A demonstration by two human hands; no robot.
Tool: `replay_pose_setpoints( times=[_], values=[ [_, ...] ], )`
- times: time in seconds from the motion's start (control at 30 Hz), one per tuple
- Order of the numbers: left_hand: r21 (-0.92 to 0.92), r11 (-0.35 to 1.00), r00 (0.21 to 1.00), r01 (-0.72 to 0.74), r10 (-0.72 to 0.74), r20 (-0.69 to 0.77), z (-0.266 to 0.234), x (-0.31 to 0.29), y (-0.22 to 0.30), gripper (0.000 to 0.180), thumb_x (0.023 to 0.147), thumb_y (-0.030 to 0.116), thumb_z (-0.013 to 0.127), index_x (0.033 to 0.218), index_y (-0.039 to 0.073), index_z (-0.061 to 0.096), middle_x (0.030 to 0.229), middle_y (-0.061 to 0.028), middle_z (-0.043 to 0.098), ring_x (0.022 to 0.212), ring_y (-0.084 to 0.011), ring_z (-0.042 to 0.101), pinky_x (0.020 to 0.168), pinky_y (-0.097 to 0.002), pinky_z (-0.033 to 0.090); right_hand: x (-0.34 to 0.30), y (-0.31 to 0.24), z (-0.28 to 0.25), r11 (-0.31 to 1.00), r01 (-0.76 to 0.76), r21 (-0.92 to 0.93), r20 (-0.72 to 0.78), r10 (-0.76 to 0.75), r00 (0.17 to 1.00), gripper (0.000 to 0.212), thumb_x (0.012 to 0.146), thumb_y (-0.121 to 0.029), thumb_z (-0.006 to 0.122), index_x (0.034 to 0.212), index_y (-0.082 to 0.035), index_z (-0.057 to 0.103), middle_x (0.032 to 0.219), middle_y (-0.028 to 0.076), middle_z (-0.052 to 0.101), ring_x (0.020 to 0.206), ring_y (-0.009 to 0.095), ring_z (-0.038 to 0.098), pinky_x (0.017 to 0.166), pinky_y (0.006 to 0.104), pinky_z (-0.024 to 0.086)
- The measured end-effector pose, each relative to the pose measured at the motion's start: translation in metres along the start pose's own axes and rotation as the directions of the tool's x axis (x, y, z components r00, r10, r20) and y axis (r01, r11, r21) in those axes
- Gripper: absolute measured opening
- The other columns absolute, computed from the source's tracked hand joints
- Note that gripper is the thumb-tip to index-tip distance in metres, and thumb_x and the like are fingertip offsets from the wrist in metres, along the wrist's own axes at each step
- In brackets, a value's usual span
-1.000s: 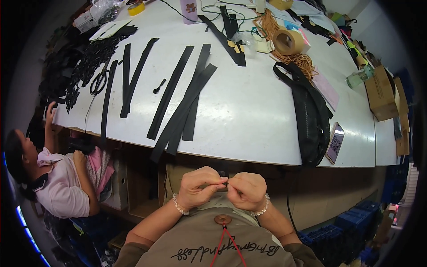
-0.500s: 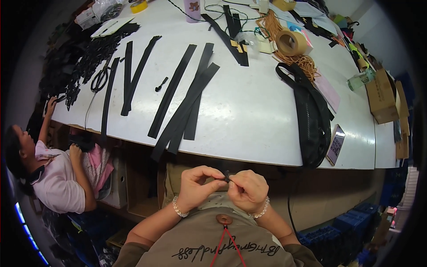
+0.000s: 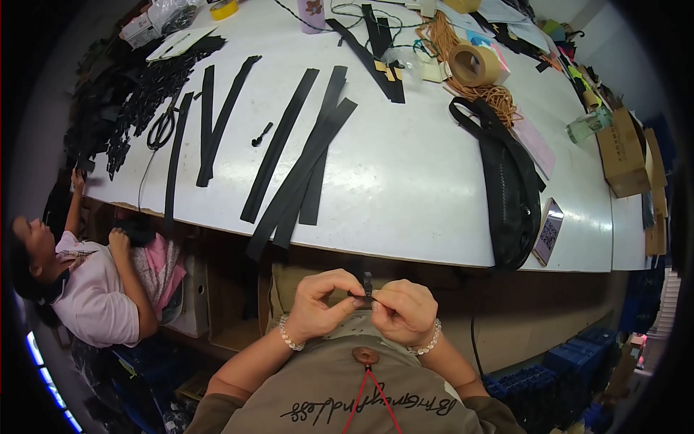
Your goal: The person is assembling black fabric/leather strips and components, likely for a bag or accessory.
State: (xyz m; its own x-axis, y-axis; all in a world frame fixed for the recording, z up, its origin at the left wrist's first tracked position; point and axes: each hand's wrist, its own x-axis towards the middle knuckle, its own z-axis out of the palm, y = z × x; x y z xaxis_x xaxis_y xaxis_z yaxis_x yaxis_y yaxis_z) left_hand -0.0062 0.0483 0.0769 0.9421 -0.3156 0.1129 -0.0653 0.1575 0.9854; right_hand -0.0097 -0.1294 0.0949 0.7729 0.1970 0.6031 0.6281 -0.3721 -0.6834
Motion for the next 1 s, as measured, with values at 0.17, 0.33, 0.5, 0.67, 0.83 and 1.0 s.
replay_pose_setpoints(
  times=[0.17, 0.33, 0.5, 0.67, 0.83, 1.0],
  values=[
    [-0.02, 0.997, 0.997, -0.076, 0.075, -0.024, 0.003, -0.003, -0.009, 0.012, 0.073, -0.006, 0.066, 0.082, 0.0, 0.06, 0.08, -0.0092, 0.062, 0.074, -0.0186, 0.058, 0.067, -0.0292, 0.046, 0.0, -0.002, 0.002, 1.0, -0.016, 0.019, 0.003, 0.016, 1.0, 0.018, 0.065, 0.005, 0.066, 0.081, -0.002, 0.061, 0.066, 0.007, 0.057, 0.05, 0.019, 0.055, 0.043, 0.0282, 0.043],
    [-0.047, 0.993, 0.994, -0.105, 0.104, -0.034, 0.005, -0.004, -0.014, 0.013, 0.073, -0.007, 0.064, 0.084, 0.0, 0.06, 0.08, -0.0094, 0.061, 0.073, -0.0195, 0.057, 0.067, -0.0299, 0.045, -0.001, -0.003, 0.003, 1.0, -0.029, 0.005, 0.002, 0.029, 1.0, 0.018, 0.064, 0.005, 0.066, 0.08, -0.002, 0.061, 0.065, 0.007, 0.056, 0.05, 0.02, 0.055, 0.043, 0.0287, 0.043],
    [0.003, 0.983, 0.979, -0.186, 0.186, -0.082, 0.008, -0.003, -0.017, 0.014, 0.071, -0.006, 0.064, 0.082, 0.001, 0.058, 0.078, -0.0081, 0.059, 0.07, -0.0186, 0.056, 0.064, -0.0289, 0.045, 0.0, -0.005, 0.003, 0.997, 0.018, -0.074, 0.019, -0.017, 1.0, 0.018, 0.065, 0.002, 0.066, 0.082, -0.003, 0.061, 0.067, 0.006, 0.056, 0.051, 0.02, 0.055, 0.044, 0.0302, 0.043],
    [0.019, 0.969, 0.961, -0.248, 0.248, -0.125, 0.013, -0.004, -0.02, 0.017, 0.069, -0.008, 0.062, 0.082, 0.002, 0.058, 0.076, -0.0084, 0.058, 0.069, -0.0197, 0.055, 0.063, -0.0297, 0.044, -0.002, -0.006, 0.004, 0.993, 0.052, -0.102, 0.026, -0.049, 0.998, 0.019, 0.066, 0.001, 0.067, 0.084, -0.003, 0.062, 0.069, 0.007, 0.056, 0.053, 0.021, 0.056, 0.045, 0.03, 0.044],
    [0.032, 0.957, 0.948, -0.29, 0.292, -0.127, 0.012, -0.003, -0.021, 0.019, 0.067, -0.008, 0.061, 0.083, 0.002, 0.058, 0.075, -0.0083, 0.057, 0.067, -0.0202, 0.054, 0.062, -0.0303, 0.044, -0.002, -0.006, 0.004, 0.992, 0.076, -0.104, 0.028, -0.074, 0.997, 0.02, 0.066, 0.001, 0.067, 0.085, -0.002, 0.062, 0.069, 0.007, 0.056, 0.053, 0.021, 0.056, 0.046, 0.0296, 0.045],
    [0.093, 0.949, 0.946, -0.302, 0.31, -0.09, 0.007, -0.001, -0.021, 0.02, 0.068, -0.007, 0.064, 0.085, 0.002, 0.059, 0.079, -0.0104, 0.061, 0.071, -0.0221, 0.059, 0.065, -0.0303, 0.047, 0.003, -0.005, 0.0, 0.99, 0.078, -0.117, 0.055, -0.072, 0.996, 0.018, 0.067, -0.001, 0.068, 0.084, -0.001, 0.062, 0.071, 0.008, 0.057, 0.054, 0.021, 0.057, 0.046, 0.03, 0.046]
  ],
)
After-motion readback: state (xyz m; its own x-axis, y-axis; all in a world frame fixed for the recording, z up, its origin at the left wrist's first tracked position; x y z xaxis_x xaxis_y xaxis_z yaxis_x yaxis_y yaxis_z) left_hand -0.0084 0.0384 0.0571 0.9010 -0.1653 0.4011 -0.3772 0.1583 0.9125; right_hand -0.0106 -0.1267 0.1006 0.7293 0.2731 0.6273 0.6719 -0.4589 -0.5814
